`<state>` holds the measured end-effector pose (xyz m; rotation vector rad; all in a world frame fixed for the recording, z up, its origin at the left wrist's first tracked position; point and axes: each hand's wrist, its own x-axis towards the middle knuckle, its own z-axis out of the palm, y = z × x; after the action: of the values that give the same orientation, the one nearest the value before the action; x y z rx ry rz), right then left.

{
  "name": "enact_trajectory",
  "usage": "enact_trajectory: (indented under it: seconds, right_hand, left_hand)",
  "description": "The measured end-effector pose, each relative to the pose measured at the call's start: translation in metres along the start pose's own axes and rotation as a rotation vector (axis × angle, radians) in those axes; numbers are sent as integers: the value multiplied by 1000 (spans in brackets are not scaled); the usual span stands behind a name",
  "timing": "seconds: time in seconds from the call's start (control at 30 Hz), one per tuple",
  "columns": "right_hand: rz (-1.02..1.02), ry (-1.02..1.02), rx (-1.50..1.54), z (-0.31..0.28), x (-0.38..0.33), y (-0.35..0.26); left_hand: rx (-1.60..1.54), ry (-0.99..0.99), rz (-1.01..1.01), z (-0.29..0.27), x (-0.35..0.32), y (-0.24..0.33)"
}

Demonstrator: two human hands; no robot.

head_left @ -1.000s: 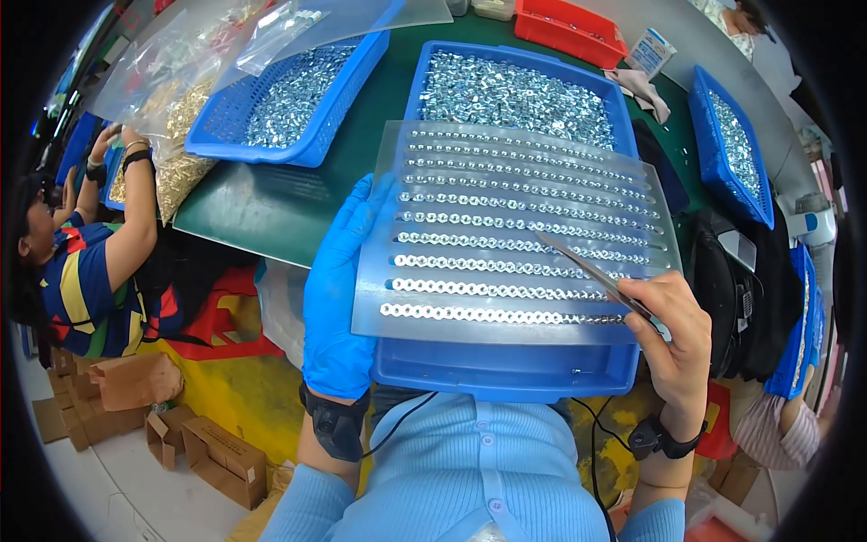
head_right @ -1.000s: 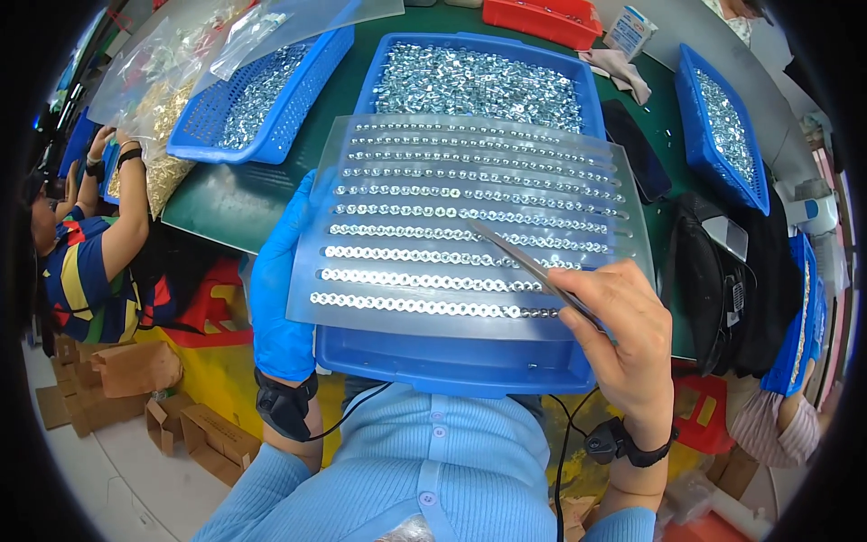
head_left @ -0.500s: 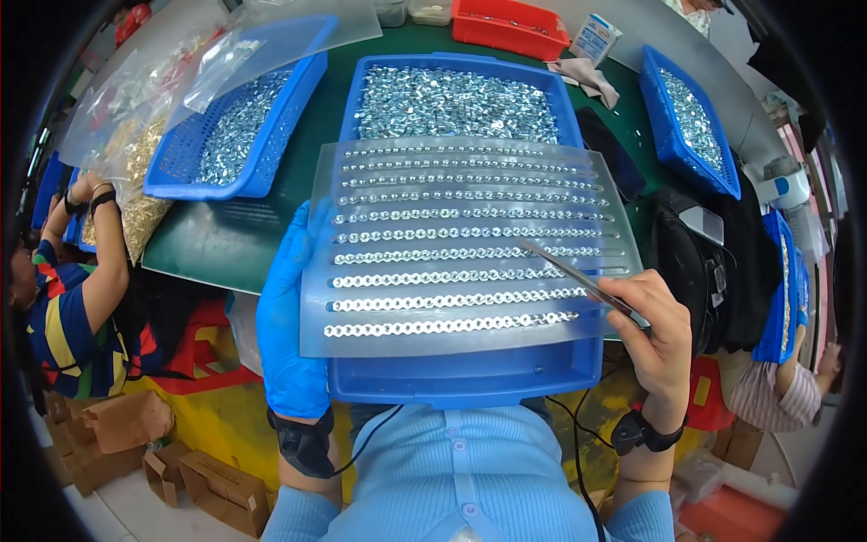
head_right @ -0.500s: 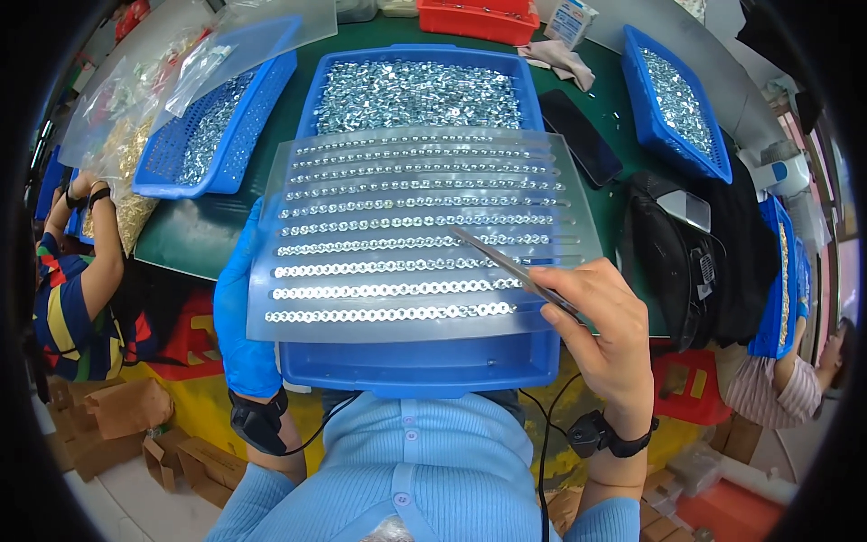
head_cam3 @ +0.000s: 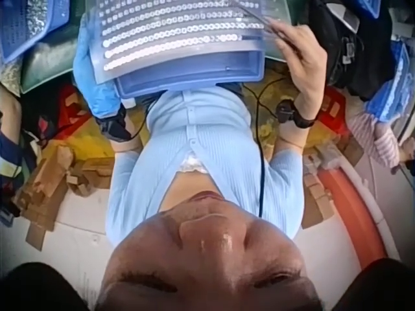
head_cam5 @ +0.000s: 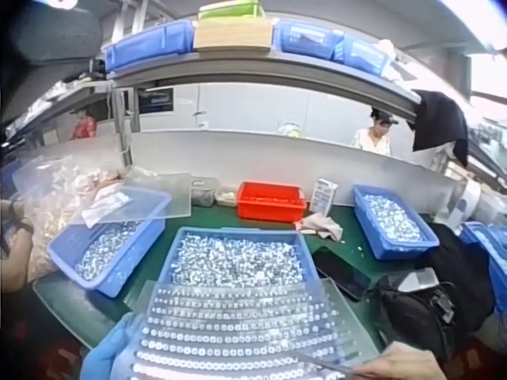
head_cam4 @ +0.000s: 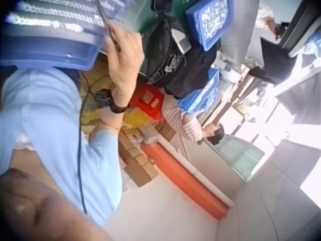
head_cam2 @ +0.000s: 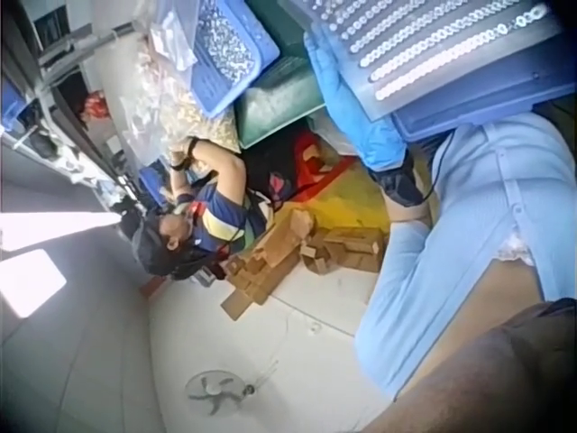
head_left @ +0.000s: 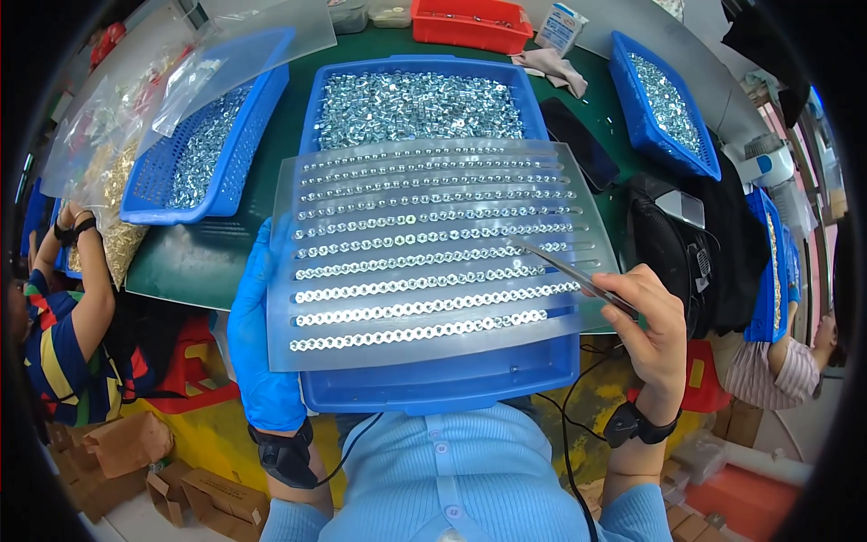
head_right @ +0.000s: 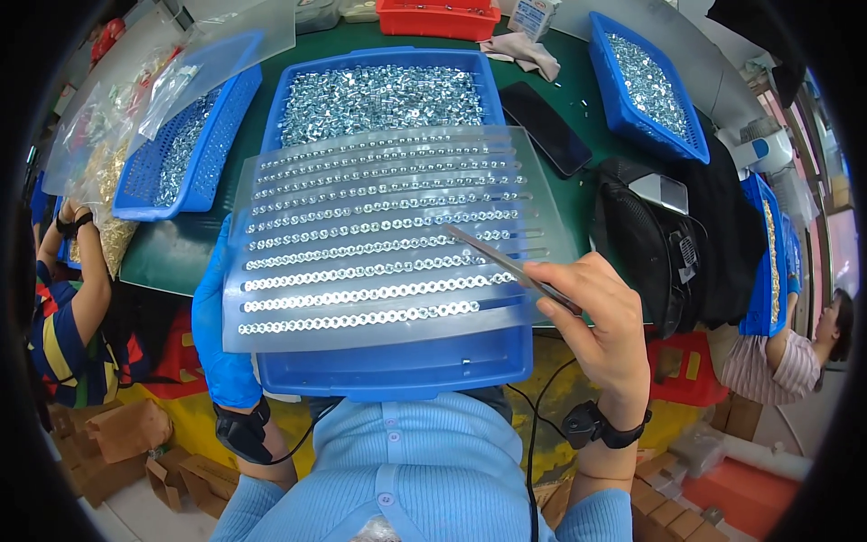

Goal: The person holds a transparent template over a blue tray and uses tweezers to place small metal components into the slots. After filling the slots, the person uses the tweezers to push the components through the template and back into the tray.

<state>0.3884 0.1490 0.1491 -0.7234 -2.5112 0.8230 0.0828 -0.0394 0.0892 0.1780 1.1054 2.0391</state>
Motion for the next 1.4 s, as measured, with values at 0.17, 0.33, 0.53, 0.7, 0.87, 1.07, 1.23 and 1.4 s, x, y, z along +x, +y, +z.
enact_trajectory:
  seconds: [0.17,0.33,0.53,0.7,0.87,1.07,1.23,1.4]
  right_hand:
    - [-2,14,-22,-7,-6,7]
    - [23,33,-25,-11,-12,14]
    - [35,67,-3,-17,-17,19]
    - [16,85,1,-23,-21,25]
    - [16,100,8,-26,-25,31]
    - [33,128,11,-29,-31,37]
    - [48,128,0,-34,-34,36]
    - [71,125,20,-35,-39,39]
  left_hand:
    - [-141,-2,-92,-11,5,0]
    - [-93,138,-112,7,-1,2]
    - [19,39,-39,0,0,-1]
    - [-49,27,-69,-5,3,0]
    - [-35,55,-84,-5,4,0]
    - [-33,-1,-75,-4,0,0]
    - [-4,42,-70,-7,2,1]
    - [65,47,-38,-5,1,0]
